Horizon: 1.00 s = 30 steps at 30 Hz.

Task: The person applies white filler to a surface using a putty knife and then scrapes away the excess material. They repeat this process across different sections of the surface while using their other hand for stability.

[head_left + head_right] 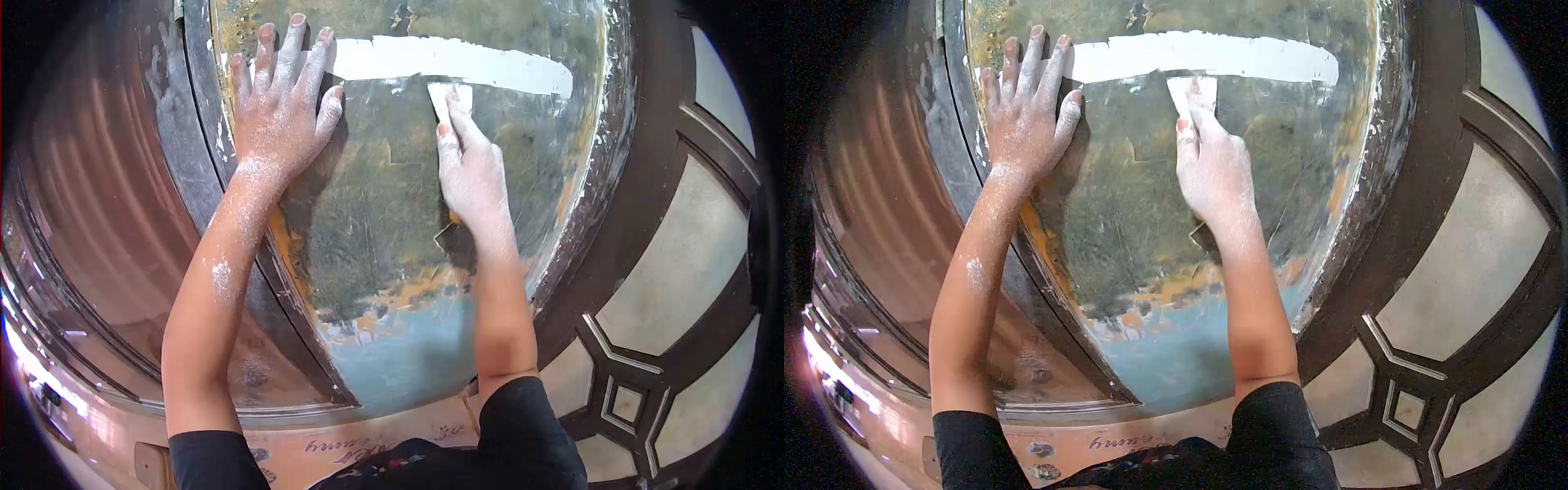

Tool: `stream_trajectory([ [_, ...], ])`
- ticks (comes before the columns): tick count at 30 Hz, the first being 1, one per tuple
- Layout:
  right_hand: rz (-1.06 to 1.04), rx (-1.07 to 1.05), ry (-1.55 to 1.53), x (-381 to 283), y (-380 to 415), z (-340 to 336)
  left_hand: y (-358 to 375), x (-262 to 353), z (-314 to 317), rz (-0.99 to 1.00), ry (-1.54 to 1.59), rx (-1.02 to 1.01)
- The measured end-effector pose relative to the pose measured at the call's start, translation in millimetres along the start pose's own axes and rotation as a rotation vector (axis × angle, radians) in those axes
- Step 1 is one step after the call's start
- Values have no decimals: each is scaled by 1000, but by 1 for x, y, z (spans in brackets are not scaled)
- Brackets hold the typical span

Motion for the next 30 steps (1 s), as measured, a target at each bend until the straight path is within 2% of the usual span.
stream_trajectory([
  [2, 56, -16, 43, 3, 3, 4, 1, 3, -2, -18, -18, -32],
  [4, 7, 19, 59, 3, -5, 3, 0, 2, -4, -19, -14, -23],
  [11, 127, -81, 16, -1, 2, 5, 4, 10, -3, -20, -5, -57],
  [14, 46, -40, 14, -8, -9, 0, 5, 12, -3, -26, -1, -67],
  [18, 103, -91, -5, -7, -4, 1, 6, 15, -1, -21, 7, -77],
  [19, 177, -150, 35, -9, -1, 1, 6, 15, 1, -17, 21, -69],
  [20, 177, -149, 33, -7, -2, 2, 7, 15, 1, -14, 36, -62],
  [22, 10, -70, 117, -8, -8, 3, 6, 14, 1, -11, 31, -61],
  [23, -4, -70, 99, -8, -11, 4, 7, 15, 1, -9, 30, -65],
  [27, 47, -83, 79, -6, -2, 5, 10, 18, 0, 2, 15, -82],
  [30, 206, -111, -11, 9, 16, 7, 16, 21, -1, 16, 11, -117],
])
Point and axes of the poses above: each hand's wrist, its own y-axis away from the middle knuckle, its own z-axis out of the palm, x = y × z, the point moved 3 cm from there along -y, towards the middle knuckle, and after that the axes turned 6 degrees about -x, right-handed, at the moved point
